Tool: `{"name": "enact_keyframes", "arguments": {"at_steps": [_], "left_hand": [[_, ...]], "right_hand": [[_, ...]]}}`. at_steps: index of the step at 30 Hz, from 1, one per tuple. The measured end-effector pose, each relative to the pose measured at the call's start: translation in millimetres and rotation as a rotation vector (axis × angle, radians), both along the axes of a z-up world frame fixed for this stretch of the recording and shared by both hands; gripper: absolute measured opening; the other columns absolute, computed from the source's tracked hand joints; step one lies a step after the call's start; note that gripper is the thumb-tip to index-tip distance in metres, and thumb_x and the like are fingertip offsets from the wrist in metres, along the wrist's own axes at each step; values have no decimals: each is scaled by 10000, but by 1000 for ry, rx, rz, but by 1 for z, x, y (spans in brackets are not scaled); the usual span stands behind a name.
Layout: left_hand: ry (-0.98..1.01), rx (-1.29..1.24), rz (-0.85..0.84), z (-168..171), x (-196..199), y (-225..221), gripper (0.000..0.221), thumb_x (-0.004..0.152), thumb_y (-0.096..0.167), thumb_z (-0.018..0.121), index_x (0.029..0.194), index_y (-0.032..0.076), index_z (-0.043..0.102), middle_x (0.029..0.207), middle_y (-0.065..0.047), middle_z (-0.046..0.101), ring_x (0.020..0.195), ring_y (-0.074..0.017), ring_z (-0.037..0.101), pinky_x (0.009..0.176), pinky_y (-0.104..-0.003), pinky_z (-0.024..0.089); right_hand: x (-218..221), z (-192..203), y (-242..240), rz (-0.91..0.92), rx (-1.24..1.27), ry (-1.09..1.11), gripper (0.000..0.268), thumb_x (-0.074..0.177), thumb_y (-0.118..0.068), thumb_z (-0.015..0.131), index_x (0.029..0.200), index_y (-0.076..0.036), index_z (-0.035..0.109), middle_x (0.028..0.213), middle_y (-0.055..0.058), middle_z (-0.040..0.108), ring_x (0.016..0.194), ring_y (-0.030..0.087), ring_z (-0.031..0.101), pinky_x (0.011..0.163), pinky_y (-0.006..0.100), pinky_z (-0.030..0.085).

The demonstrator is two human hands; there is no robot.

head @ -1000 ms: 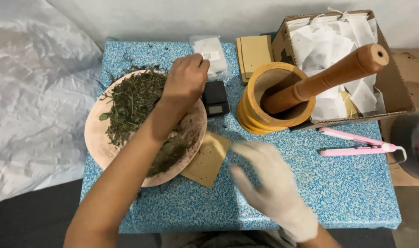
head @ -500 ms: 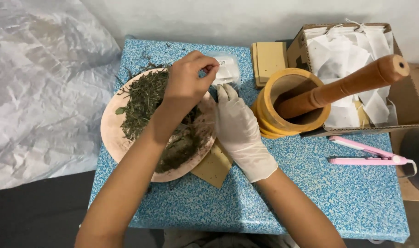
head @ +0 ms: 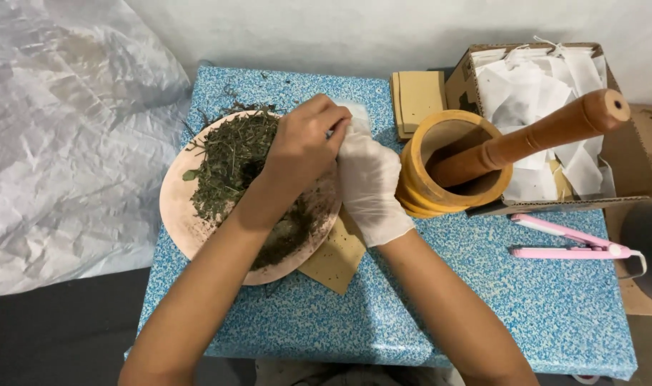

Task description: Grinding tea leaves and then bagging and weighing them into small pouches.

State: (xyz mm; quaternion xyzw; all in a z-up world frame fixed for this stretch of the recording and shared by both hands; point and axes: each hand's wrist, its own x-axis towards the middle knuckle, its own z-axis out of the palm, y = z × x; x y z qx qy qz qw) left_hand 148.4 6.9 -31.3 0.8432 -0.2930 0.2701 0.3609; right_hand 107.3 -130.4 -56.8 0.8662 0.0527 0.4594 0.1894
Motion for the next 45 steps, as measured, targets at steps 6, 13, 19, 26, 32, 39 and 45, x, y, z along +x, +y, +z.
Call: {"name": "enact_keyframes", "arguments": {"at_steps": [6, 13, 19, 26, 32, 39, 45], "left_hand": [[41, 25, -1, -1, 5, 9, 77, 1102, 102, 740, 1066, 74, 802, 922, -33, 681, 790, -230, 759, 671, -344, 637], [9, 2, 52, -19, 35, 8, 39, 1062, 120, 778, 1048, 94, 804, 926, -48, 699, 748, -285, 767, 635, -437, 629], [-96, 115, 72, -7, 43, -6, 113, 1128, 53, 695, 1113, 20, 801, 1065, -90, 689, 731, -239, 683, 556, -383, 596], [334, 126, 28, 7, 16, -2, 220, 1103, 179, 702, 1249, 52, 808, 1218, -103, 797, 1099, -285, 731, 970, -463, 596], [741, -60, -237, 120, -87, -11, 736, 950, 645, 540, 1449, 132, 709, 1439, -95, 794, 1294, -258, 778, 1003, -422, 713], [1134, 5, -163, 111, -120, -32, 324, 994, 377, 782, 1261, 254, 917, 795, 36, 871, 529, -89, 583, 512, -244, 402], [1152, -545, -138, 83, -135, -63, 263, 810, 180, 961, 1058, 99, 923, 973, -41, 920, 886, -149, 855, 799, -283, 728]], "right_hand": [[-20, 22, 2, -54, 19, -35, 237, 961, -73, 610, 795, -237, 654, 589, -91, 502, 469, 154, 592, 427, 333, 481], [-63, 53, -19, 198, 502, 270, 157, 1121, -179, 692, 1162, -190, 843, 678, -38, 714, 593, 248, 771, 558, 368, 633], [-95, 91, -45, 488, 875, 372, 165, 1166, -132, 709, 1301, -82, 790, 896, -27, 852, 705, 83, 803, 654, 257, 658], [-123, 121, -62, 510, 1572, 697, 187, 1119, -194, 707, 1153, -32, 794, 815, 80, 857, 515, 98, 743, 405, 188, 519], [-138, 123, -92, 481, 1771, 918, 231, 1081, -186, 713, 1198, -14, 811, 814, 124, 894, 473, 114, 730, 402, 194, 543], [-152, 130, -106, 545, 1478, 855, 411, 1041, -172, 728, 1431, -41, 748, 800, 75, 881, 513, 95, 726, 524, 209, 662], [-160, 100, -146, 722, 953, 374, 455, 1095, 1, 792, 1516, 26, 621, 1055, 95, 810, 770, 109, 678, 685, 228, 582]]}}
